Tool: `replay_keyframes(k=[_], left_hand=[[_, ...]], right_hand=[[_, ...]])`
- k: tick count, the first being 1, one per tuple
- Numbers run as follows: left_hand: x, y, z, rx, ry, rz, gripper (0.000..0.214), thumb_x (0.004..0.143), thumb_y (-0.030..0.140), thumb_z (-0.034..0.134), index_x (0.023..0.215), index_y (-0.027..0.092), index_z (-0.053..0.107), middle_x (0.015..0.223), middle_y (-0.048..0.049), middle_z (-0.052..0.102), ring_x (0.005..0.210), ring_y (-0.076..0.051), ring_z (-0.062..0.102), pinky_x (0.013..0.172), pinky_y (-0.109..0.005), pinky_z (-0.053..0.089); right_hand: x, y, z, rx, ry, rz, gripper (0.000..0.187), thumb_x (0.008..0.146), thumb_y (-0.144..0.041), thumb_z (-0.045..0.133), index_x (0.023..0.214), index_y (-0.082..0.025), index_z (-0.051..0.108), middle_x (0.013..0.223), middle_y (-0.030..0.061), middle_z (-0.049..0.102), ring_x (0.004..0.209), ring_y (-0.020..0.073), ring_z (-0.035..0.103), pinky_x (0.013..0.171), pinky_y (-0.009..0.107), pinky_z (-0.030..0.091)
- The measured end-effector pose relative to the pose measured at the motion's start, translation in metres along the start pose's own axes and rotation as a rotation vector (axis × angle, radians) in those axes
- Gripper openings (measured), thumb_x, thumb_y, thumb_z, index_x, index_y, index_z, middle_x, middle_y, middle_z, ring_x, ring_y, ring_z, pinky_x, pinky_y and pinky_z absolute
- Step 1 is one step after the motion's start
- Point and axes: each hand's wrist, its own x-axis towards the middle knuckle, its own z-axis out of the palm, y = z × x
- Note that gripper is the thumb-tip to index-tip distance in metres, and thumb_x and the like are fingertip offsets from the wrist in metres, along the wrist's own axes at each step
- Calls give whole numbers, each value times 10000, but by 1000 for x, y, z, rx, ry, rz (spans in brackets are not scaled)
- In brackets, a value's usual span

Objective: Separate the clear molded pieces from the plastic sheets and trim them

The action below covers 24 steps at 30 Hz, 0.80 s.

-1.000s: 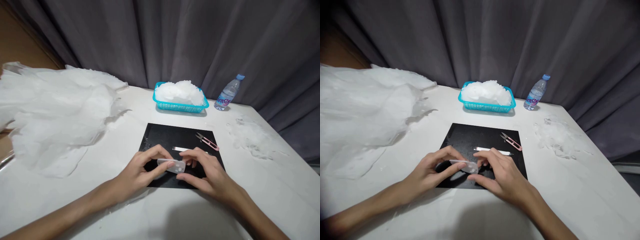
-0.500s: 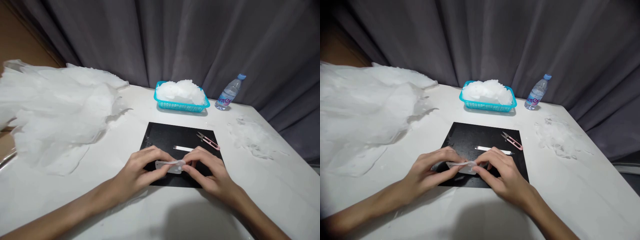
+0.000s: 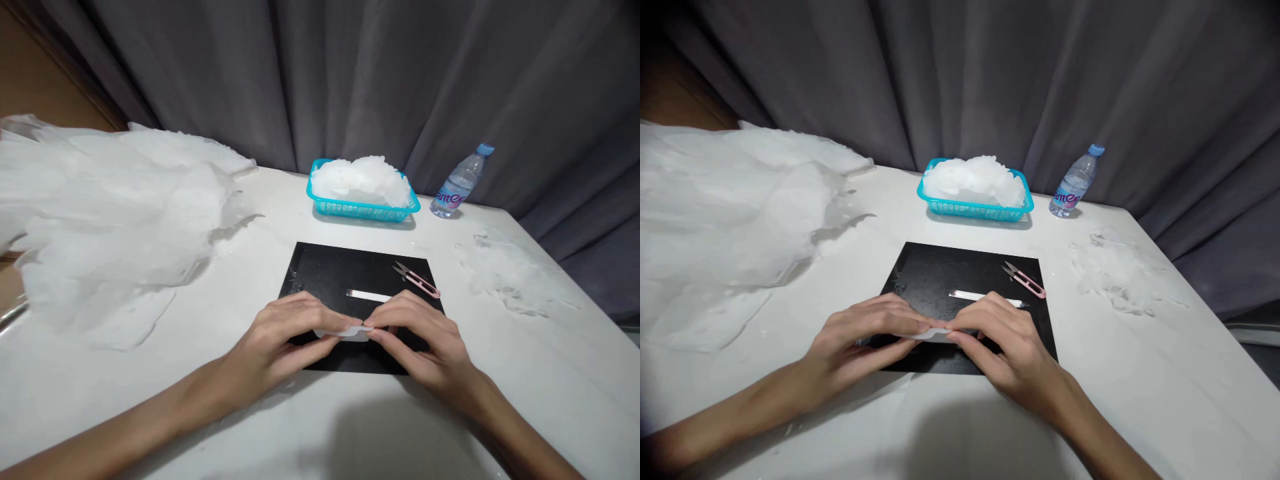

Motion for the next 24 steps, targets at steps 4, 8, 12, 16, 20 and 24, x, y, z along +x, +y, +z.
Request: replay_keyframes(k=[4,8,12,16,20,24], left_hand=[[3,5,3,-24,34,-66,313,958,38,650,1165,260,726,1059,-27,815,927,-154,746,839,-252,564],[9,14,9,-175,67,-266,195,906,147,772,1074,222,707,883,22,806,772,-116,743,734,-184,566],[14,20,12,-271,65,-442,80,911,258,789,979,220,770,865,19,789,804,-126,730,739,-186,555],[16,19,12,-353,76,-575,115,890,323,811,882,210,794,790,16,752,742,-119,681,666,-182,510],[15,16,14,-471,66,-660,196,872,367,815,862,172,795,731,-2,726,653,-117,627,581,-192,479],[13,16,16,-494,57,-711,262,870,419,803,867,157,810,709,-17,707,611,-119,591,535,-200,467]], right_hand=[[1,-2,0,-9,13,-9,158,976,-71,662,1077,-193,670,932,59,748,832,179,671,749,344,555],[1,-6,4,27,41,56,101,971,-111,689,1023,-197,687,877,33,750,741,153,628,692,314,520],[0,-8,8,68,62,163,28,966,-168,715,960,-194,720,793,10,727,688,145,620,682,311,506],[2,-11,11,109,72,233,46,971,-202,713,937,-195,743,797,14,754,686,150,647,672,302,519],[4,-9,9,97,44,269,135,1010,-216,651,908,-206,738,808,8,765,713,153,669,685,294,527],[-2,16,-9,-235,135,362,154,1031,-308,618,956,-227,725,877,33,744,789,200,652,757,354,517]])
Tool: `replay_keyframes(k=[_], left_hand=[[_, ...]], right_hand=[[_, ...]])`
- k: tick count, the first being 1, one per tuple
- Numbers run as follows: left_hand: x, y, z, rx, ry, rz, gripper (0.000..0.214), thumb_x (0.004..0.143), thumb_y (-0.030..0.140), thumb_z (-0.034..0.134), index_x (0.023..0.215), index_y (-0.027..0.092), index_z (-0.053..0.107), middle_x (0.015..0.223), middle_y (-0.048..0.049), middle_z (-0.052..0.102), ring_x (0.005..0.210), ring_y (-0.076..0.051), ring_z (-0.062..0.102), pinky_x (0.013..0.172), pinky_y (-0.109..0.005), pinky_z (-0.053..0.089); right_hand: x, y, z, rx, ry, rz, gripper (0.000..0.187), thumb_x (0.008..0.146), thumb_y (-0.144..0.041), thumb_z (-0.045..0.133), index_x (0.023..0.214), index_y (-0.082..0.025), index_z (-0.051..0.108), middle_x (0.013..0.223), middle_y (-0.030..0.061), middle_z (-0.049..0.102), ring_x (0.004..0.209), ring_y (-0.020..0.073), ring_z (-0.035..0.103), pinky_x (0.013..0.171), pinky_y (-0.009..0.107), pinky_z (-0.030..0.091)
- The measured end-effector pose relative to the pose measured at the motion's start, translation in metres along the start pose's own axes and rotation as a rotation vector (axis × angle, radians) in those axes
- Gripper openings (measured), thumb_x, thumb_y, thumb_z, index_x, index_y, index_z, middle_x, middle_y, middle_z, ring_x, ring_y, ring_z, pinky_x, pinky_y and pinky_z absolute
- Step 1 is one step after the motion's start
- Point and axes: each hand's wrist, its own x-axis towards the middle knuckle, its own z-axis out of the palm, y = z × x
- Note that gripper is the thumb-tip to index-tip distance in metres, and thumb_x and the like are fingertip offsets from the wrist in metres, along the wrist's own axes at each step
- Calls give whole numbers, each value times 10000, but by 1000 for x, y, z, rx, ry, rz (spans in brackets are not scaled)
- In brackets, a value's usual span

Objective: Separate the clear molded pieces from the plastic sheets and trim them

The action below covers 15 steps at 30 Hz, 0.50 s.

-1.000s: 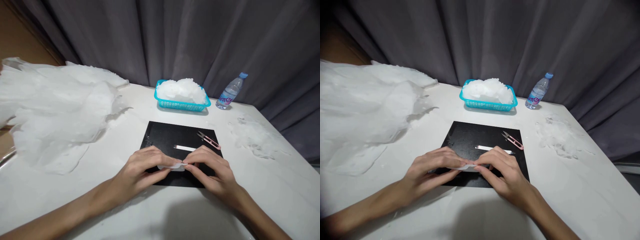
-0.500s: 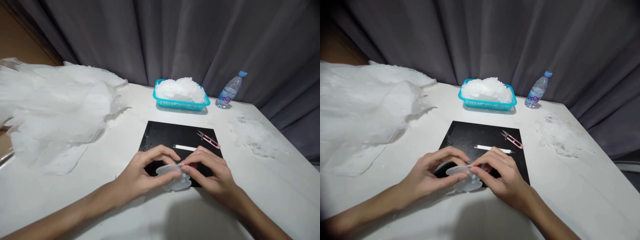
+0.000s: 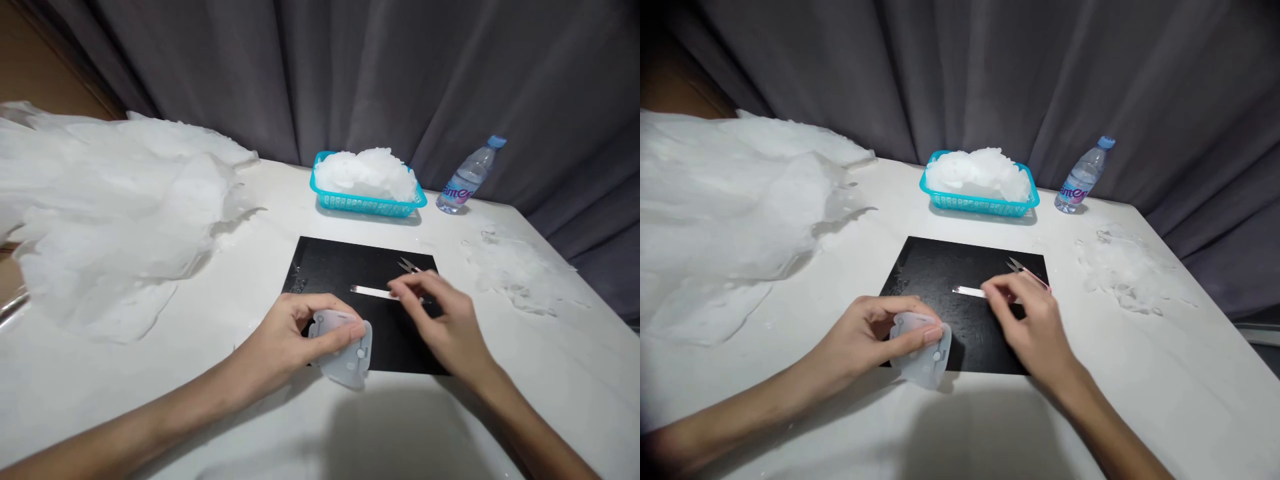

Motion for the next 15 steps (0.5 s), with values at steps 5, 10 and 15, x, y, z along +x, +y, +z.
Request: replay_keyframes(k=[5,10,15], left_hand=[[-2,1,0,-14,8,-27,253,867,426,807,851,174,805,712,-1,676,612,-98,563,536,-180,441],[-3,1,-1,-56,-30,-18,235,920,414,767,879,185,744,715,27,637,615,-83,537,546,-173,417],[-5,0,-2,-55,-61,28,208,992,392,690,938,190,691,894,-23,756,789,-132,674,705,-214,516]], right_hand=[[4,61,-15,-503,35,89,415,977,-565,634,1167,-209,729,1032,119,693,981,322,606,806,441,499],[7,76,-15,-558,-8,68,435,1071,-531,454,1053,-199,734,955,96,677,891,279,644,697,370,460],[8,49,-11,-388,45,143,401,1103,-457,385,928,-204,643,897,76,673,810,231,638,692,344,450]])
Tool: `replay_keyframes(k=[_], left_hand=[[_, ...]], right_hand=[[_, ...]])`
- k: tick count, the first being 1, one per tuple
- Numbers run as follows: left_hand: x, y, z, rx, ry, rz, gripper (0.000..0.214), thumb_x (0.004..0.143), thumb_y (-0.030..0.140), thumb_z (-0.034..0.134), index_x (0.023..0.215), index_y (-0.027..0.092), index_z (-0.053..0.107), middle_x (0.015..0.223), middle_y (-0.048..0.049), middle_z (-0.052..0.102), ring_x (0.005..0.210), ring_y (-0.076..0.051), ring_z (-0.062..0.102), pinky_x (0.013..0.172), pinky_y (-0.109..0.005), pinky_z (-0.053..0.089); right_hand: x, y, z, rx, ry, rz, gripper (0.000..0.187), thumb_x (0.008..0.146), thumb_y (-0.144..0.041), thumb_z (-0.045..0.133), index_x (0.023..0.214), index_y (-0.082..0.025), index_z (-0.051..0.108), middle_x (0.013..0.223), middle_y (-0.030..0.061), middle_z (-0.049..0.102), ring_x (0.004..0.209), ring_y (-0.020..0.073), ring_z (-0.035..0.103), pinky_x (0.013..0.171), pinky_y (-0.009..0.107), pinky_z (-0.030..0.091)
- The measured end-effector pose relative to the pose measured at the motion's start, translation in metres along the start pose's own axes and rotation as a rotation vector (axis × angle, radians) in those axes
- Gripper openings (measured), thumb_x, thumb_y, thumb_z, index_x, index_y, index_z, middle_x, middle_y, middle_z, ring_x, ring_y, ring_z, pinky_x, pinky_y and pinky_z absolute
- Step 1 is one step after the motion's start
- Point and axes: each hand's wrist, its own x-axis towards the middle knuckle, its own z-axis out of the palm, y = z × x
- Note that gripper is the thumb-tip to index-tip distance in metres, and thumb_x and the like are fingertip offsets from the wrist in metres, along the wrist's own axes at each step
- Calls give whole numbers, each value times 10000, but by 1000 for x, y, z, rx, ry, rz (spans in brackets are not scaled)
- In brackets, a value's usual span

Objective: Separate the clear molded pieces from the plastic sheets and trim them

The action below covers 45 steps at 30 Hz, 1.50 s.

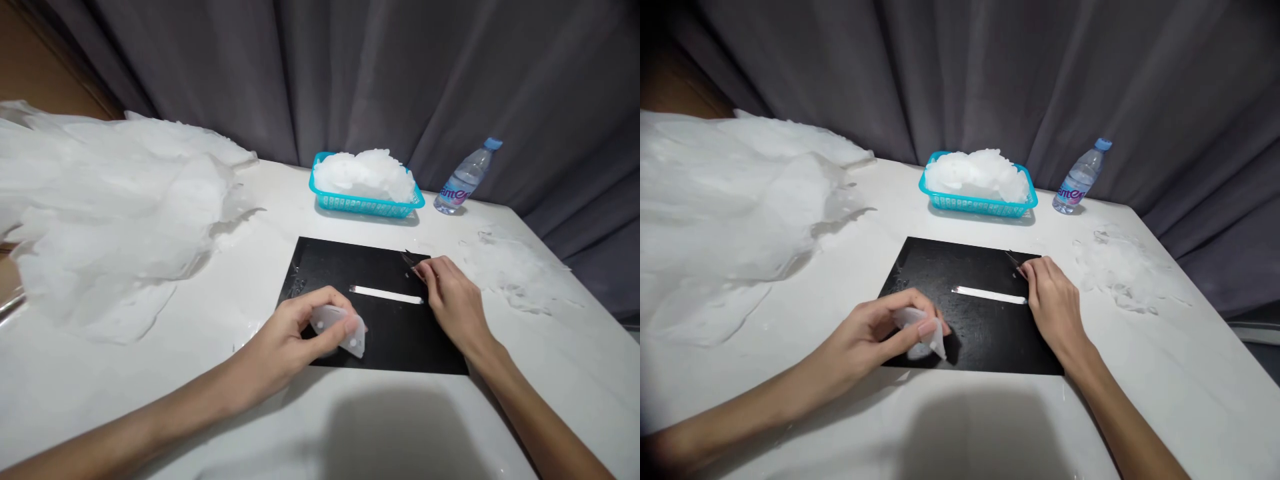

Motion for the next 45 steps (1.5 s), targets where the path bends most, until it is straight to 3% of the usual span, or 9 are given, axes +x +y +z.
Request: replay_keyframes(k=[4,8,11,16,21,29,45], left_hand=[[0,-1,0,-81,-19,-9,202,1008,391,664,973,192,658,910,-41,792,822,-169,734,768,-267,573],[-1,2,-2,35,67,15,187,951,371,739,945,186,718,817,-11,766,730,-134,688,666,-210,529],[-2,6,-3,112,158,38,176,935,357,749,915,183,752,768,-3,749,681,-120,654,603,-185,495],[-3,9,-3,167,240,130,97,910,296,775,873,207,777,754,23,757,667,-97,666,585,-141,492],[-3,11,-4,220,227,204,40,913,223,773,878,234,788,790,53,781,696,-75,690,623,-108,508],[-4,11,-7,281,216,291,59,926,188,750,901,220,793,829,32,809,715,-101,724,642,-137,538],[-6,6,-7,347,213,358,83,930,167,749,935,235,797,868,45,798,744,-90,722,693,-130,536]], right_hand=[[-8,-31,-7,572,-182,165,371,1089,-498,437,914,-212,596,733,-17,546,600,131,514,568,261,434],[-17,-57,-15,759,-372,150,366,1051,-514,538,1044,-193,712,741,-19,514,637,120,480,554,240,390],[-21,-68,-18,775,-421,66,346,1061,-455,542,1162,-199,753,757,-4,581,708,141,541,662,267,444],[-30,-77,-13,794,-322,-100,362,1096,-311,478,962,-206,798,751,7,622,765,150,601,772,289,477],[-32,-75,-11,739,-265,-195,288,1087,-244,502,1204,-240,765,766,-10,632,736,137,596,710,259,487],[-32,-65,-10,734,-268,-252,367,1078,-211,523,1404,-284,675,813,-8,667,775,134,629,754,264,530],[-33,-65,-8,702,-260,-269,386,1067,-187,534,1421,-268,664,821,7,673,777,144,636,731,273,542]])
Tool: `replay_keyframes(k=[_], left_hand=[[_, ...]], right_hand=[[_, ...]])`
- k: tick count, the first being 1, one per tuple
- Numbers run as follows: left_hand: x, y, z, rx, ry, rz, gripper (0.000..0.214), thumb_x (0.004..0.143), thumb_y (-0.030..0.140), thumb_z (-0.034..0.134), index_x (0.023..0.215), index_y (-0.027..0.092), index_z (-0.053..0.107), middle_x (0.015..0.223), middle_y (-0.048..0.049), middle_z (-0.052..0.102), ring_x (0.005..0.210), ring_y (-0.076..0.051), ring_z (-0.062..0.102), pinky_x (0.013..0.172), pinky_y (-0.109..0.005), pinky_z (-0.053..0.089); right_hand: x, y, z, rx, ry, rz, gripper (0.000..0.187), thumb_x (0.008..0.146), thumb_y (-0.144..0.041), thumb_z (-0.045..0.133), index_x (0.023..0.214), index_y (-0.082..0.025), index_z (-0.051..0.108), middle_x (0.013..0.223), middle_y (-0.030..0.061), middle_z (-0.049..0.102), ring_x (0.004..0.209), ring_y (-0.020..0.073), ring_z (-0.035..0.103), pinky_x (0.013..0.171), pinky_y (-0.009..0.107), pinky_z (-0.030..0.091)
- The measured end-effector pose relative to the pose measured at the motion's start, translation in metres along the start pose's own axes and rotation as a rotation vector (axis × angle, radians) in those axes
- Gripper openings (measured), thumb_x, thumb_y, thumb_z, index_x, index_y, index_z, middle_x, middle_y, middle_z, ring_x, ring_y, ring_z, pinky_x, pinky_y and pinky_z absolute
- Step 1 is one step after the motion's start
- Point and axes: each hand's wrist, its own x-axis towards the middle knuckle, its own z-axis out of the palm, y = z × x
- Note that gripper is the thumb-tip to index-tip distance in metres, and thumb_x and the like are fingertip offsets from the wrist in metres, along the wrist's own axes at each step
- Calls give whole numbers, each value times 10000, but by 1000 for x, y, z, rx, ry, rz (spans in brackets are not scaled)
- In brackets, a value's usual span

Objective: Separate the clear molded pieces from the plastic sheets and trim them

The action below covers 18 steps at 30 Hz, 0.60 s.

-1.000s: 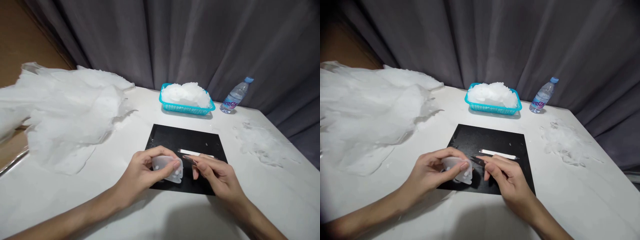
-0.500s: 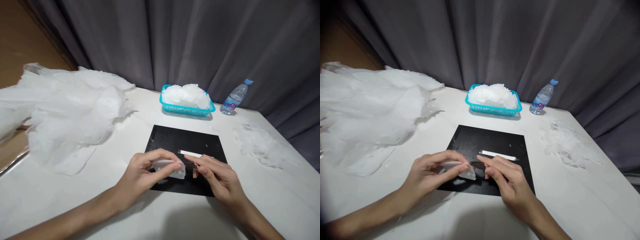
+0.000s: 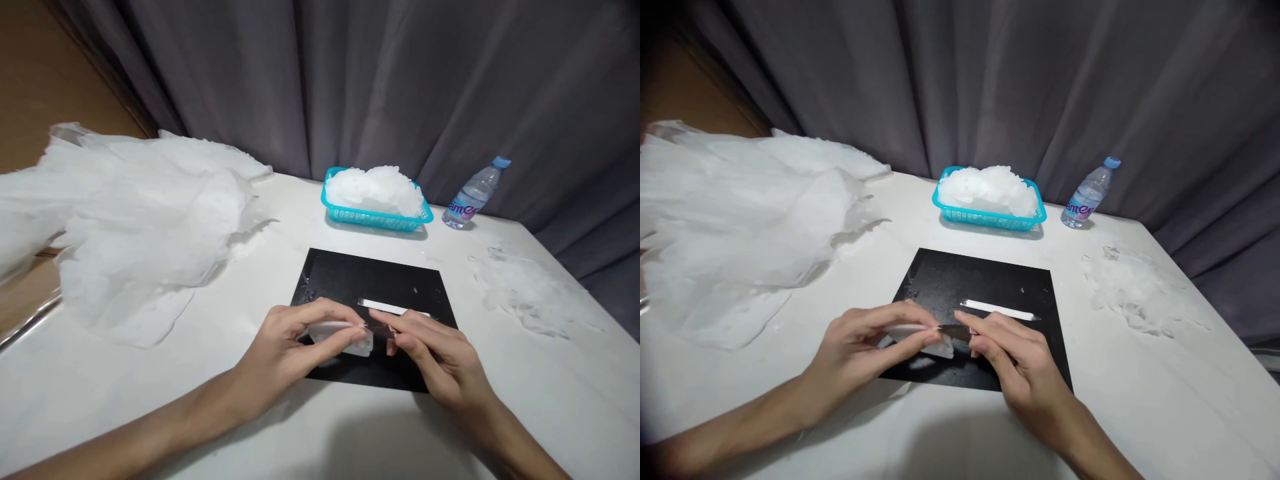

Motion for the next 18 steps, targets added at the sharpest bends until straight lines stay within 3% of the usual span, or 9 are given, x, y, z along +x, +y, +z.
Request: replay_keyframes(k=[18], left_hand=[[2,3,-1,21,-38,-30,71,946,209,732,938,218,802,889,6,812,765,-135,740,721,-185,562]], right_hand=[[5,-10,-4,-98,41,-6,313,1056,-177,529,1270,-199,756,784,16,685,696,143,628,682,264,548]])
